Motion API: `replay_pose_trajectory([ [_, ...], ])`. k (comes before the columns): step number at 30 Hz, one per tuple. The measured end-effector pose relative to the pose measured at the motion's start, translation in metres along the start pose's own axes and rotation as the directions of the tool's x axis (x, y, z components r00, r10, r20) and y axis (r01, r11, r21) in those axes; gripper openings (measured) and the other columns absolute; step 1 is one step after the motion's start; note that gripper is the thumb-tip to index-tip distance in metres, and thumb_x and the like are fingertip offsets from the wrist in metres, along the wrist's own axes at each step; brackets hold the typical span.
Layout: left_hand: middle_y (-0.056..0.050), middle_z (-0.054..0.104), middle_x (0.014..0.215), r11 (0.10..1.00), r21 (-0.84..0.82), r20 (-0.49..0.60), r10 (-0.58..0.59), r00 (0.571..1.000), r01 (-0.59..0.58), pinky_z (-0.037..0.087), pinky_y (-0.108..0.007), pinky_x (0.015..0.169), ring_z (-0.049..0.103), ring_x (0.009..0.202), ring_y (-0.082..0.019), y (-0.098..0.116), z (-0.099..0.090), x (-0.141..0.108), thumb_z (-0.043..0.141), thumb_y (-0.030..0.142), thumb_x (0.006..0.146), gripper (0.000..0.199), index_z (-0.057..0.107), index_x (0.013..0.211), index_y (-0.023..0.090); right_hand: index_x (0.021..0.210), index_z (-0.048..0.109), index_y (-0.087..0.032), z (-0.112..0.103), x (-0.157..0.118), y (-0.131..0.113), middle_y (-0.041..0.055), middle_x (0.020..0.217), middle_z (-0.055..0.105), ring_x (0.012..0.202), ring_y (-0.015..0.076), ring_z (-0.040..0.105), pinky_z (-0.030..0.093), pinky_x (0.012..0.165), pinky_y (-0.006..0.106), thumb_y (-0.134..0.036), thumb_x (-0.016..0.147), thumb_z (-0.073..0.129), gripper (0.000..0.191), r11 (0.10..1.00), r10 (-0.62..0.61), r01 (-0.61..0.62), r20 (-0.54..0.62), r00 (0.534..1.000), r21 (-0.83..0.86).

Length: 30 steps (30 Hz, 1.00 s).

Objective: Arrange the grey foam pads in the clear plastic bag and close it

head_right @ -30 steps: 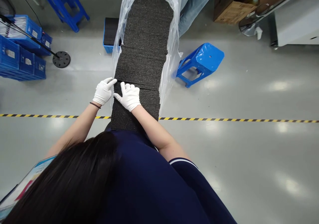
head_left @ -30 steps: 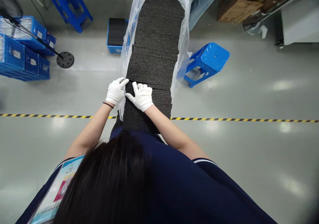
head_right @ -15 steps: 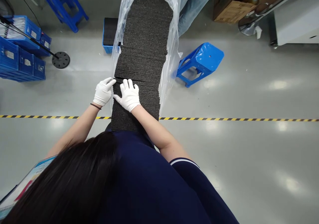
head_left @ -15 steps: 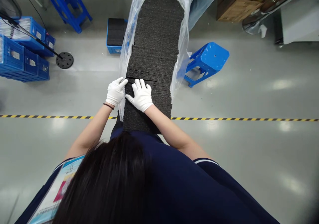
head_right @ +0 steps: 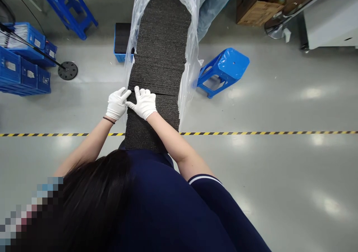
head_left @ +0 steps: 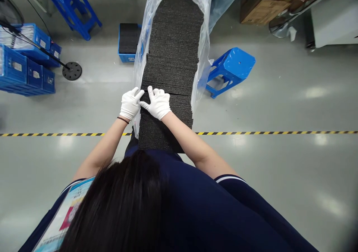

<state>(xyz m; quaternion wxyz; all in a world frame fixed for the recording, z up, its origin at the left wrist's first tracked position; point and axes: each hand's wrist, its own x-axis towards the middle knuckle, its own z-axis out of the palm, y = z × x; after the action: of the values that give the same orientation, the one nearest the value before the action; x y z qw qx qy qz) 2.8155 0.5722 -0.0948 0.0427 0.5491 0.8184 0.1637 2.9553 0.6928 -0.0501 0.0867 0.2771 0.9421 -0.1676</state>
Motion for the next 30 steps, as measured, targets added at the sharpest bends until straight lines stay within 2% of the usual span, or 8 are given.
replay_pose_trajectory([
  [6, -0.015, 0.057, 0.148, 1.0, -0.006, -0.028, 0.007, 1.0, -0.007, 0.047, -0.053, 0.107, 0.06, 0.127, -0.033, -0.003, 0.003, -0.002, 0.055, 0.02, 0.085, 0.054, 0.065, 0.138, 0.022, 0.156, 0.04, -0.01, -0.003, -0.005, -0.002, 0.0255, 0.146, 0.049, 0.126, 0.0409, 0.046, 0.04, 0.097, 0.052, -0.073, 0.1, 0.022, 0.086, 1.0, -0.015, 0.015, -0.046, 0.999, 0.003],
  [8, -0.015, 0.057, 0.148, 1.0, 0.001, -0.038, 0.003, 0.999, -0.002, 0.048, -0.052, 0.107, 0.061, 0.126, -0.033, -0.002, 0.003, -0.002, 0.056, 0.019, 0.085, 0.054, 0.066, 0.137, 0.022, 0.15, 0.046, -0.01, -0.004, -0.003, -0.001, 0.0258, 0.152, 0.044, 0.135, 0.0423, 0.04, 0.037, 0.103, 0.055, -0.071, 0.101, 0.024, 0.081, 0.999, -0.037, 0.038, -0.076, 0.996, 0.015],
  [12, -0.015, 0.059, 0.146, 1.0, 0.004, -0.059, 0.001, 0.998, -0.001, 0.048, -0.051, 0.106, 0.062, 0.125, -0.032, -0.001, 0.004, -0.004, 0.052, 0.018, 0.087, 0.052, 0.065, 0.137, 0.021, 0.143, 0.054, -0.011, -0.001, 0.003, 0.003, 0.0217, 0.167, 0.023, 0.152, 0.043, 0.017, 0.023, 0.115, 0.063, -0.067, 0.1, 0.032, 0.074, 0.993, -0.09, 0.099, -0.138, 0.986, 0.061],
  [14, -0.016, 0.059, 0.145, 1.0, -0.009, -0.061, 0.001, 0.998, -0.001, 0.048, -0.051, 0.107, 0.061, 0.127, -0.032, 0.0, 0.005, -0.005, 0.052, 0.017, 0.086, 0.053, 0.065, 0.138, 0.02, 0.142, 0.055, -0.011, 0.001, 0.005, 0.005, 0.0204, 0.168, 0.022, 0.154, 0.0433, 0.015, 0.017, 0.117, 0.066, -0.067, 0.099, 0.036, 0.072, 0.991, -0.094, 0.108, -0.15, 0.984, 0.086],
  [17, -0.017, 0.059, 0.146, 1.0, -0.024, -0.053, -0.001, 0.999, 0.0, 0.047, -0.05, 0.109, 0.06, 0.129, -0.033, 0.0, 0.005, -0.005, 0.053, 0.019, 0.087, 0.053, 0.064, 0.139, 0.019, 0.142, 0.056, -0.011, 0.005, 0.004, 0.005, 0.0197, 0.165, 0.031, 0.152, 0.0429, 0.019, 0.016, 0.118, 0.065, -0.067, 0.099, 0.036, 0.073, 0.99, -0.096, 0.112, -0.166, 0.981, 0.089],
  [21, -0.018, 0.057, 0.147, 1.0, -0.019, -0.041, -0.011, 0.999, 0.01, 0.048, -0.05, 0.108, 0.06, 0.127, -0.033, 0.002, 0.006, -0.005, 0.052, 0.019, 0.087, 0.054, 0.063, 0.14, 0.018, 0.141, 0.056, -0.011, 0.005, 0.009, 0.006, 0.0215, 0.155, 0.044, 0.14, 0.0412, 0.035, 0.03, 0.112, 0.058, -0.072, 0.098, 0.032, 0.079, 0.99, -0.108, 0.12, -0.161, 0.981, 0.071],
  [26, -0.018, 0.059, 0.146, 1.0, 0.01, -0.066, -0.023, 0.998, 0.023, 0.049, -0.049, 0.107, 0.062, 0.125, -0.033, 0.005, 0.01, -0.007, 0.049, 0.013, 0.087, 0.053, 0.065, 0.137, 0.018, 0.161, 0.031, -0.006, 0.001, 0.034, 0.011, 0.0265, 0.144, 0.05, 0.126, 0.0422, 0.046, 0.038, 0.101, 0.056, -0.078, 0.096, 0.025, 0.097, 0.998, -0.011, 0.017, -0.122, 0.992, 0.054],
  [30, -0.02, 0.057, 0.148, 0.999, -0.002, -0.051, -0.047, 0.998, 0.047, 0.048, -0.051, 0.11, 0.06, 0.13, -0.034, 0.006, 0.012, -0.008, 0.05, 0.009, 0.085, 0.054, 0.065, 0.136, 0.016, 0.162, 0.03, -0.007, -0.002, 0.043, 0.013, 0.0261, 0.142, 0.052, 0.122, 0.0417, 0.047, 0.039, 0.097, 0.054, -0.078, 0.097, 0.016, 0.097, 1.0, -0.007, 0.008, -0.093, 0.996, 0.011],
])
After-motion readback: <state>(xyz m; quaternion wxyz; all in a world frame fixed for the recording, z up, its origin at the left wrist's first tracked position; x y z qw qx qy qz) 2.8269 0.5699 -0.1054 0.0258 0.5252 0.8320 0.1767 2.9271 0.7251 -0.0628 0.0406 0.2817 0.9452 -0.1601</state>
